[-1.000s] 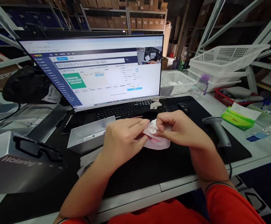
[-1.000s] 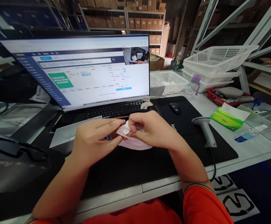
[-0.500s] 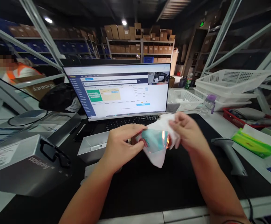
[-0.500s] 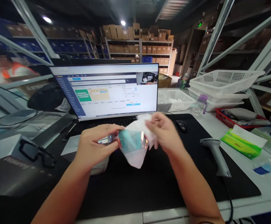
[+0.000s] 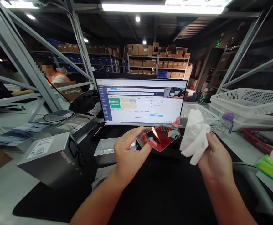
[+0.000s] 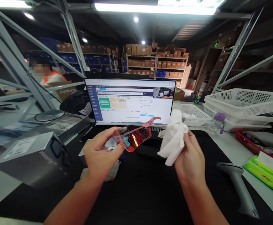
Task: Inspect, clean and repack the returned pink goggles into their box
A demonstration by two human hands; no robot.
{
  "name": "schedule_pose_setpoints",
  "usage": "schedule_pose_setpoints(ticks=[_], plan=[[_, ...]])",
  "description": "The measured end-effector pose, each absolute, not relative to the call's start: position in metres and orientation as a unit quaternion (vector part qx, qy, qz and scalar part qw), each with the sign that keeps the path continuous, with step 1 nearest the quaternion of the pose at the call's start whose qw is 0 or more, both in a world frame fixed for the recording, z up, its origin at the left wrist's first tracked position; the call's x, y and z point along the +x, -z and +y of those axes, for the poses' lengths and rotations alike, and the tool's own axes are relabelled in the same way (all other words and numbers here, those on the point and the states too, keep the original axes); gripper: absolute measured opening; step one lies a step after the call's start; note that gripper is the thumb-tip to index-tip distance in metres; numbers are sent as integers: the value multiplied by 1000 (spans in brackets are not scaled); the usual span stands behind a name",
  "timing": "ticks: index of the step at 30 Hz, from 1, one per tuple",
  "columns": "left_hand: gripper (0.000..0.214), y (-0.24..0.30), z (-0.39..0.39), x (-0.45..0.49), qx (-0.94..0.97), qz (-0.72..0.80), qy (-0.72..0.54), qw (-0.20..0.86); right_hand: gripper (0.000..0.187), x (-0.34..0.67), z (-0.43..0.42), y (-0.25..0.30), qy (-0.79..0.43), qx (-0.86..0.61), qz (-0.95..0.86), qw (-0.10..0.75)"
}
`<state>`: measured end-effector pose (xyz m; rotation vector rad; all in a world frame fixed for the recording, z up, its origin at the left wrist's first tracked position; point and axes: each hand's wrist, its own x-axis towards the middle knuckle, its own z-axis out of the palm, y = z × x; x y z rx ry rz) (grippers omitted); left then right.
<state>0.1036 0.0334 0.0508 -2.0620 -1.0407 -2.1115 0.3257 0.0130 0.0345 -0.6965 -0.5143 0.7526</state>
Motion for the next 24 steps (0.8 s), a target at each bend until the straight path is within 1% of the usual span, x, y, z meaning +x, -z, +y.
schedule_pose_setpoints(ticks=[4, 7, 8, 10, 13, 15, 17, 21, 24], plan=[[21, -44, 35, 111, -647, -365, 668, 32, 30, 282, -1, -30, -480, -331, -276, 764], [18, -33, 36, 120, -678, -343, 649, 36, 32, 255, -7, -24, -510, -315, -346, 722], [19, -29, 35, 122, -695, -326, 639, 33, 32, 249, -7, -22, -489, -318, -374, 721], [25, -22, 34, 126, -726, -302, 617, 28, 36, 245, -6, -15, -392, -350, -422, 739], [31, -15, 32, 132, -744, -299, 596, 43, 53, 251, -5, -8, -218, -427, -478, 736], [31, -12, 31, 136, -741, -297, 599, 63, 58, 260, -5, -8, -184, -456, -497, 715], [31, -10, 31, 141, -735, -288, 609, 79, 58, 270, -4, -11, -209, -446, -489, 720], [28, -6, 34, 149, -734, -265, 621, 77, 56, 286, 4, -26, -325, -368, -429, 758], [31, -3, 37, 153, -738, -269, 615, 73, 55, 291, 12, -36, -406, -344, -383, 755]])
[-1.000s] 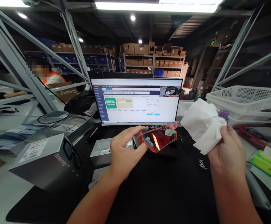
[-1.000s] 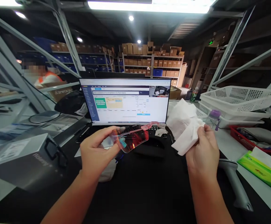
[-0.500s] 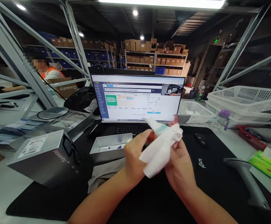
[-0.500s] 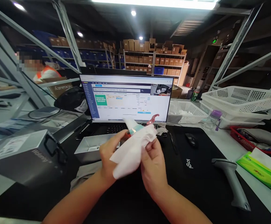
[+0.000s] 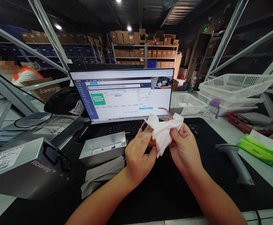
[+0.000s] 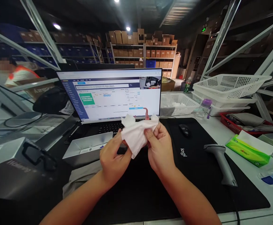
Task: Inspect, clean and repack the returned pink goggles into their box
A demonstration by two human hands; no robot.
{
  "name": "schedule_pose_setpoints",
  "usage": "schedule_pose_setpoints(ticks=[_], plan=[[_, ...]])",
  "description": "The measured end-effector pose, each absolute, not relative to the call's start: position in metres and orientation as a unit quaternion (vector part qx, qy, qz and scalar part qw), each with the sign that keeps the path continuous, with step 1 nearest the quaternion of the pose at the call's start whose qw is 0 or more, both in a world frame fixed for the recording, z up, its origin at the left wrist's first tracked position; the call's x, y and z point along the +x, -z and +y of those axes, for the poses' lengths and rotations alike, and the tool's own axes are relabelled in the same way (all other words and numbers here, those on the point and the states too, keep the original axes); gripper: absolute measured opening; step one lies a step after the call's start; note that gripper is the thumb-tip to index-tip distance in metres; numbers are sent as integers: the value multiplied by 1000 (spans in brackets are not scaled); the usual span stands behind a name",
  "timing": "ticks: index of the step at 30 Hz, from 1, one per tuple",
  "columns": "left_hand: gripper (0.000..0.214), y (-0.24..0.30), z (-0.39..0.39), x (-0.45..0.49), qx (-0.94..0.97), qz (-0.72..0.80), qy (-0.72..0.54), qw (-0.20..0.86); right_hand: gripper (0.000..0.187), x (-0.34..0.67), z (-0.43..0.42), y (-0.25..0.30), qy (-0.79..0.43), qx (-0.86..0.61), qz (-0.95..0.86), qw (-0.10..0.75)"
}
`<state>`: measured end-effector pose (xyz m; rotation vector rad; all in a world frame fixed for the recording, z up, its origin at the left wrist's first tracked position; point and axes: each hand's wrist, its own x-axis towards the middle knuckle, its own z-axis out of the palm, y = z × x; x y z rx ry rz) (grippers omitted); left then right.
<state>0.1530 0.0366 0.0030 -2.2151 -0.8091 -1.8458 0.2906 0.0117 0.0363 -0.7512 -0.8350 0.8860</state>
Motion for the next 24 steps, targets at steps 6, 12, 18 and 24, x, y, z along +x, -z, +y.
schedule_pose_setpoints(ticks=[6, 12, 18, 24], plan=[[33, -3, 39, 149, -741, -273, 610, 70, 31, 268, 14, -11, -280, -393, -387, 785], [25, -3, 38, 144, -729, -301, 613, 59, 54, 261, 5, 8, -200, -440, -507, 714], [31, -3, 38, 151, -752, -264, 602, 51, 53, 289, 14, -29, -372, -367, -400, 753], [42, 0, 44, 154, -763, -238, 599, 50, 28, 281, 24, -29, -446, -275, -323, 788]])
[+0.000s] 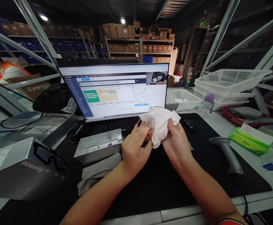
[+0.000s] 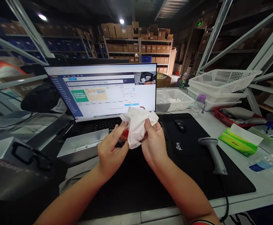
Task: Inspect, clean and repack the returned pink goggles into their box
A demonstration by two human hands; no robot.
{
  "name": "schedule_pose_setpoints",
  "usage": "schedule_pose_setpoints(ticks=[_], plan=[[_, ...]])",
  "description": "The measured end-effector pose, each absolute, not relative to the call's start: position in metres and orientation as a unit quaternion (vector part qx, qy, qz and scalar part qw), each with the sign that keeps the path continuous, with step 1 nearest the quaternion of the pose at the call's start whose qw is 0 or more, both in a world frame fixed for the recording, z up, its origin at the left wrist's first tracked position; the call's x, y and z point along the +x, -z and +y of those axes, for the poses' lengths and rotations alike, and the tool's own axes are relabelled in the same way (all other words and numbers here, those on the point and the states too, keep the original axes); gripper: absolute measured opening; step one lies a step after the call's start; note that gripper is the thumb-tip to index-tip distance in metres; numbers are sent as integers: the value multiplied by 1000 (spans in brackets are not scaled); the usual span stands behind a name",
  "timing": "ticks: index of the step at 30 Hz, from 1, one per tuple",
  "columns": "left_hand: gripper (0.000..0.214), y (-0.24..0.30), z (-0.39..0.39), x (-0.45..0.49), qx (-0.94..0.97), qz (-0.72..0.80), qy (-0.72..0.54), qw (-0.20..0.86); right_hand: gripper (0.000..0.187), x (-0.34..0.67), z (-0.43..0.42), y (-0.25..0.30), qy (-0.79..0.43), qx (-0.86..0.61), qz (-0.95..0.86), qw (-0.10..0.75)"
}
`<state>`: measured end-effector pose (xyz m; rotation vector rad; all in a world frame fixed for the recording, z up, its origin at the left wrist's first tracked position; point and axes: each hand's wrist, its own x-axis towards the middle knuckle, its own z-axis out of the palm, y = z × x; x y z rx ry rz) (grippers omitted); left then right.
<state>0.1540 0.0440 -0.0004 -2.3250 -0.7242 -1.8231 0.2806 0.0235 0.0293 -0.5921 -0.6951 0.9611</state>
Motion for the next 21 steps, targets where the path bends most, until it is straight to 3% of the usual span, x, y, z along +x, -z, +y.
schedule_pose_setpoints(ticks=[4, 8, 10, 15, 21], plan=[[39, 0, 45, 147, -748, -243, 617, 42, 29, 257, 19, 4, -266, -364, -357, 818], [36, -4, 44, 142, -736, -270, 620, 31, 60, 257, 14, 14, -182, -402, -493, 750], [36, -6, 42, 142, -744, -262, 615, 24, 62, 267, 14, 2, -236, -380, -483, 753], [40, -9, 41, 151, -760, -224, 609, 29, 27, 292, 19, -33, -448, -272, -333, 784], [41, -8, 48, 149, -768, -227, 598, 6, 26, 294, 28, -33, -512, -265, -281, 768]])
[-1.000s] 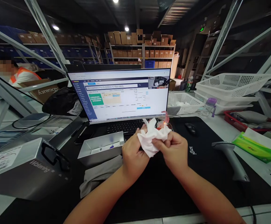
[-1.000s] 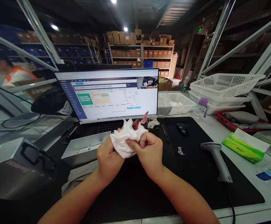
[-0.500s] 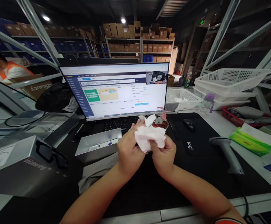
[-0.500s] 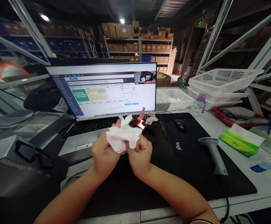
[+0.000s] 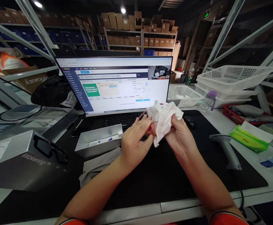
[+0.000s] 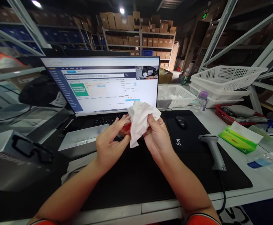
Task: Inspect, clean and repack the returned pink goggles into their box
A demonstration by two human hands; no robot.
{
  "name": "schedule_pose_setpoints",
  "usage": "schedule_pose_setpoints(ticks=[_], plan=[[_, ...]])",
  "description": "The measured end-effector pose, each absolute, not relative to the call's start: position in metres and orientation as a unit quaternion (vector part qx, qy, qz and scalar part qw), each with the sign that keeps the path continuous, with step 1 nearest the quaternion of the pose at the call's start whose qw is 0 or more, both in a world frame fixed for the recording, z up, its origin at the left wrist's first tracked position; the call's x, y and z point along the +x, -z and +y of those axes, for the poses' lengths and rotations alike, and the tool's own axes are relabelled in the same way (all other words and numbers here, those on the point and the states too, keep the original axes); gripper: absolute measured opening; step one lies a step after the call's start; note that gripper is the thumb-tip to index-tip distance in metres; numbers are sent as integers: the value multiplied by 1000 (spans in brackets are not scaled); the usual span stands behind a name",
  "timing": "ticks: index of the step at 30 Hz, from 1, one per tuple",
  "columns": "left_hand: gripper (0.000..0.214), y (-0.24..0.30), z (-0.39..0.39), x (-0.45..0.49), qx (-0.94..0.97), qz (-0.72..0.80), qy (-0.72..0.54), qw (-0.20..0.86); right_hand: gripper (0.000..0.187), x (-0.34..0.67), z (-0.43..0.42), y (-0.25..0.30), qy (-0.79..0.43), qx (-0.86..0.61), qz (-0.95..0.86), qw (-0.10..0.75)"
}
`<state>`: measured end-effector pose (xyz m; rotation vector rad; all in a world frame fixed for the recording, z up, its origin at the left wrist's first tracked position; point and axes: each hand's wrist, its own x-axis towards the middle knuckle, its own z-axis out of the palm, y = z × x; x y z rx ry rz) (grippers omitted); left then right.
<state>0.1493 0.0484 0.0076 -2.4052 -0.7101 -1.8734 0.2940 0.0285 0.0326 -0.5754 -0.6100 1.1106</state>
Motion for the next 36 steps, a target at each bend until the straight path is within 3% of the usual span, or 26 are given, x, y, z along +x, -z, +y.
schedule_pose_setpoints(ticks=[5, 8, 10, 14, 16, 19, 24, 28, 32, 36], plan=[[42, -24, 55, 131, -787, -254, 550, -120, 30, 322, 28, -34, -476, -330, -390, 716], [42, -39, 57, 116, -807, -241, 502, -195, 29, 368, 10, -46, -438, -443, -575, 530], [41, -47, 57, 106, -810, -241, 486, -223, 28, 400, -10, -55, -345, -521, -653, 427], [39, -54, 56, 96, -833, -220, 457, -222, 18, 433, -51, -67, -57, -581, -605, 541], [39, -55, 56, 96, -848, -204, 436, -221, 18, 429, -61, -71, 21, -588, -593, 549], [39, -55, 53, 97, -859, -196, 415, -226, 29, 407, -59, -75, 13, -556, -655, 511], [39, -53, 48, 102, -875, -192, 394, -206, 42, 369, -32, -65, -48, -485, -700, 522], [41, -41, 46, 112, -894, -184, 385, -135, 45, 334, -17, -49, -122, -454, -783, 408], [35, -30, 50, 119, -896, -166, 410, -45, 48, 308, -16, -38, -53, -497, -786, 364], [31, -35, 52, 111, -886, -143, 431, -95, 51, 326, -15, -43, -166, -460, -819, 300]])
